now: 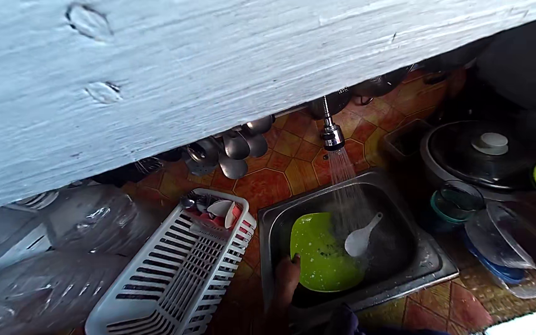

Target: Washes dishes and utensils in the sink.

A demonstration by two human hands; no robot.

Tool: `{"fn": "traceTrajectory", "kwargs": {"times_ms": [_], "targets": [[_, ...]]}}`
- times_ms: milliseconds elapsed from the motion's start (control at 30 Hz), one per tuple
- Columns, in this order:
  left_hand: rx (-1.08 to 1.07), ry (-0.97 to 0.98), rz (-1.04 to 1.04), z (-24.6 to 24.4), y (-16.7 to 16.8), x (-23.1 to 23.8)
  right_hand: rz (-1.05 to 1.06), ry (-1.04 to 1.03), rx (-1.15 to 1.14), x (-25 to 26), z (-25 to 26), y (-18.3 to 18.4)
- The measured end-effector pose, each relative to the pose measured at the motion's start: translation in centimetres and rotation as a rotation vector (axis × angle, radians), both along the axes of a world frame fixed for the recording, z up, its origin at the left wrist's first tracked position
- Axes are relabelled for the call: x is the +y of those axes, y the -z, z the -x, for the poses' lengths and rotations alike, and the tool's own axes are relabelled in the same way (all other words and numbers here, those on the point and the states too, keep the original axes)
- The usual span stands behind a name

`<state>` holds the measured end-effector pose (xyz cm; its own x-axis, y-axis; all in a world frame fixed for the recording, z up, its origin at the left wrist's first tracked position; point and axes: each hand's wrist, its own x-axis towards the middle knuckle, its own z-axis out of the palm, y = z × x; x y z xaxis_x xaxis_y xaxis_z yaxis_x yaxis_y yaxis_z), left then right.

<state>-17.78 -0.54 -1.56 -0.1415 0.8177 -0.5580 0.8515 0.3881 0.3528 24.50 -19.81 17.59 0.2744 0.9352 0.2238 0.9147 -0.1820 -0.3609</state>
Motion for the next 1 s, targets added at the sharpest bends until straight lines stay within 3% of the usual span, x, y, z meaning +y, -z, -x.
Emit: {"fn": "traceTrajectory", "kwargs": {"times_ms": [100, 133, 200, 300, 433, 567, 633, 733, 833, 900, 1000], "targets": [[0.036, 0.000, -0.104, -1.2, -1.8, 0.3, -0.178, -0.293, 0.002, 4.8, 4.4, 5.4], [0.034, -0.002, -0.154, -1.7, -2.7, 0.4, -0.150, -0.371, 0.049, 6.4, 5.7, 7.6], [0.025, 0.019, -0.250, -2.8, -5.0, 0.4, 0.102, -0.451, 0.277, 9.4, 8.1, 11.0], [0.047, 0.093, -0.332, -4.7, -9.1, 0.1, 0.435, -0.366, 0.690, 13.5, 10.6, 14.9], [0.152, 0.202, -0.525, -6.2, -14.0, -1.3, 0.468, -0.083, 1.213, 16.3, 12.9, 17.6], [0.113, 0.204, -0.971, -4.6, -13.8, -1.4, 0.461, 0.098, 1.439, 17.4, 13.1, 17.8], [0.060, 0.149, -1.007, -4.0, -13.5, -1.0, 0.448, 0.125, 1.488, 17.4, 12.9, 17.7], [-0.076, -0.056, -0.786, -3.0, -12.6, -0.1, 0.386, 0.145, 1.443, 17.2, 12.7, 16.9], [-0.314, -0.296, -0.529, -2.7, -9.9, 0.1, 0.208, 0.086, 1.141, 17.9, 11.4, 15.0], [-0.449, -0.388, -0.413, -3.2, -8.1, -0.5, 0.039, 0.033, 0.961, 18.8, 10.2, 11.5], [-0.493, -0.447, -0.315, -4.2, -5.7, -1.4, -0.197, -0.076, 0.890, 20.6, 9.0, 5.6]]}}
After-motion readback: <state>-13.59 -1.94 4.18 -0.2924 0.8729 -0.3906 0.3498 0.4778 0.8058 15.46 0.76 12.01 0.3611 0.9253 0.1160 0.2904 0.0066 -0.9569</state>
